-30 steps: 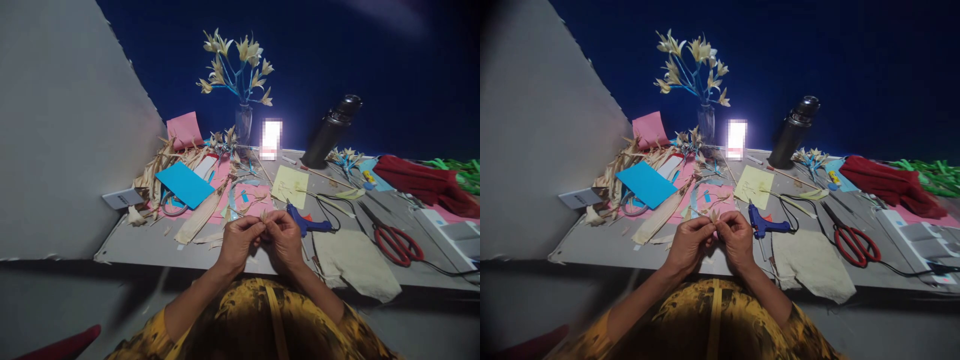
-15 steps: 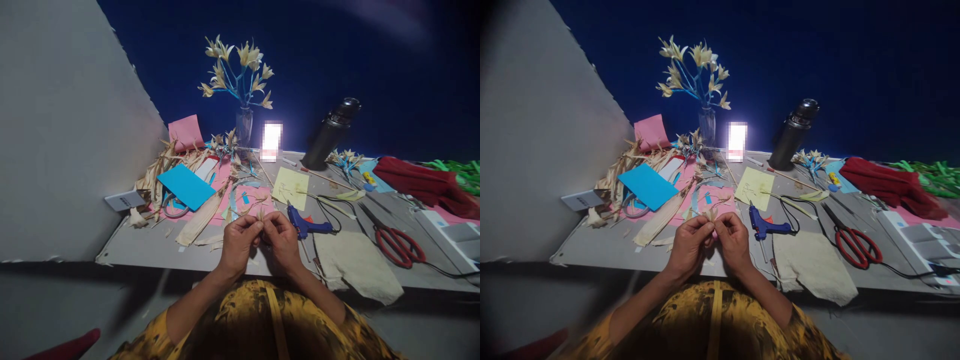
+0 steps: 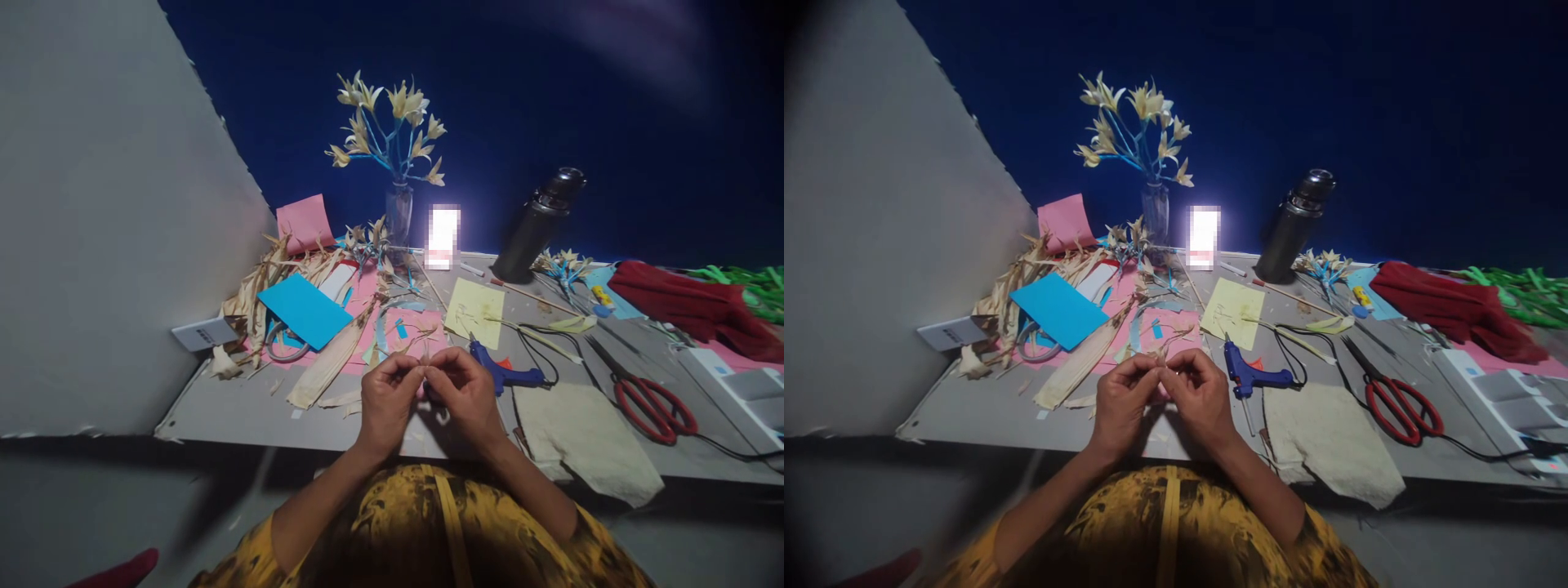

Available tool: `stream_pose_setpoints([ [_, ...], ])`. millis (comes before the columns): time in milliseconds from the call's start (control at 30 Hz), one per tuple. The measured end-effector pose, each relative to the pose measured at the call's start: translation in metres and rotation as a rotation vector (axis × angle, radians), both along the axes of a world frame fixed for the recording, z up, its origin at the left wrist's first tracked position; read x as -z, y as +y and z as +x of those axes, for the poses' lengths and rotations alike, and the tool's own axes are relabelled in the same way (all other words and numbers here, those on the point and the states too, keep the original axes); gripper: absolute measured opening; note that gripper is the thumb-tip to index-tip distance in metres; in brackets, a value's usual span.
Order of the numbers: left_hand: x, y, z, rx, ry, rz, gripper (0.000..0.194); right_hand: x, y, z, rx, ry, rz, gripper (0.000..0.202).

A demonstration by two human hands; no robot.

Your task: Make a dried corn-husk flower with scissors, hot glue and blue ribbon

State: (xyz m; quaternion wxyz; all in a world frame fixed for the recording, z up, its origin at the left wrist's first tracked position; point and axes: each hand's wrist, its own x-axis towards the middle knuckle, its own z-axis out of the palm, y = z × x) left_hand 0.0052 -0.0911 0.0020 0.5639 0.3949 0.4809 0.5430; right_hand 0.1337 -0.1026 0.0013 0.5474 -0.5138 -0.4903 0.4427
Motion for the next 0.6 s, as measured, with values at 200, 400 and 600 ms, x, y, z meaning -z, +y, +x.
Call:
stream_pose_setpoints([
  [200,0.003,0.002,-0.001,0.026,-0.031,-0.005,0.018,-0.002,0.0,0.002,-0.035,0.012,-0.024,0.021],
  [400,0.01,0.005,0.007,0.123,-0.474,-0.195,0.028,0.004,0.002,-0.004,-0.03,0.248,-0.105,0.025],
  [600,0.012,0.007,0.007,0.164,-0.608,-0.248,0.035,0.009,0.001,-0.01,0.001,0.318,-0.102,0.029],
])
